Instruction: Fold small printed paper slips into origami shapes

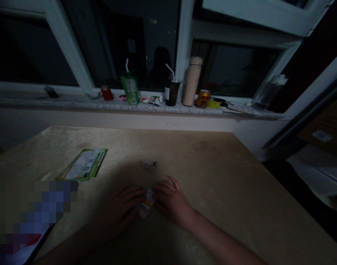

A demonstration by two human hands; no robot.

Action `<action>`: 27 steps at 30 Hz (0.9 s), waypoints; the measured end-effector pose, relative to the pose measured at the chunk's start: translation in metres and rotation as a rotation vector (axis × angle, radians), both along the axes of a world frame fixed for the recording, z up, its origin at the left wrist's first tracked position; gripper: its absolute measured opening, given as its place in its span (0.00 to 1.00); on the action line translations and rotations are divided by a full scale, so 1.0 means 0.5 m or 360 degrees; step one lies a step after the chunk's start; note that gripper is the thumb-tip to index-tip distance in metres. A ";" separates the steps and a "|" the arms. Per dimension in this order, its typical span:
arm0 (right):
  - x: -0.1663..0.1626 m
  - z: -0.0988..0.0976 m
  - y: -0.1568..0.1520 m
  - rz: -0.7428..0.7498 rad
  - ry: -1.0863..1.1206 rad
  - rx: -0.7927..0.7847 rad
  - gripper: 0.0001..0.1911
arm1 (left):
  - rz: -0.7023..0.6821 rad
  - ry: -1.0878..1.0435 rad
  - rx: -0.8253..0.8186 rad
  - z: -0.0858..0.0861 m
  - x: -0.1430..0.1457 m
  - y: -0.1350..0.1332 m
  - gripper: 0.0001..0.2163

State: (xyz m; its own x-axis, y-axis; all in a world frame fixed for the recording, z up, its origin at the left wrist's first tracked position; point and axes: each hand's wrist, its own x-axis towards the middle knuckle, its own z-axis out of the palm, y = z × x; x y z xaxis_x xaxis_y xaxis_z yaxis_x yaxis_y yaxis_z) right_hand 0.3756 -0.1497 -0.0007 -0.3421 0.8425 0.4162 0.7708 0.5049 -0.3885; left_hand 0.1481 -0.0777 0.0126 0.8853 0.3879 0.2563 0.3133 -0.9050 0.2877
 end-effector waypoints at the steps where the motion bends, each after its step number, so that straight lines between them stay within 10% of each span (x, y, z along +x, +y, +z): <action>1: 0.000 -0.001 0.000 0.0002 -0.0005 0.0010 0.09 | 0.0006 -0.0001 -0.0011 0.004 0.001 -0.002 0.16; 16: 0.002 0.002 -0.001 0.0083 0.0173 0.0025 0.10 | 0.0267 -0.0150 -0.0336 0.014 0.024 -0.024 0.15; 27: 0.000 -0.004 -0.005 0.0028 -0.0111 0.0212 0.18 | -0.0005 -0.0205 -0.0236 0.004 0.020 -0.020 0.10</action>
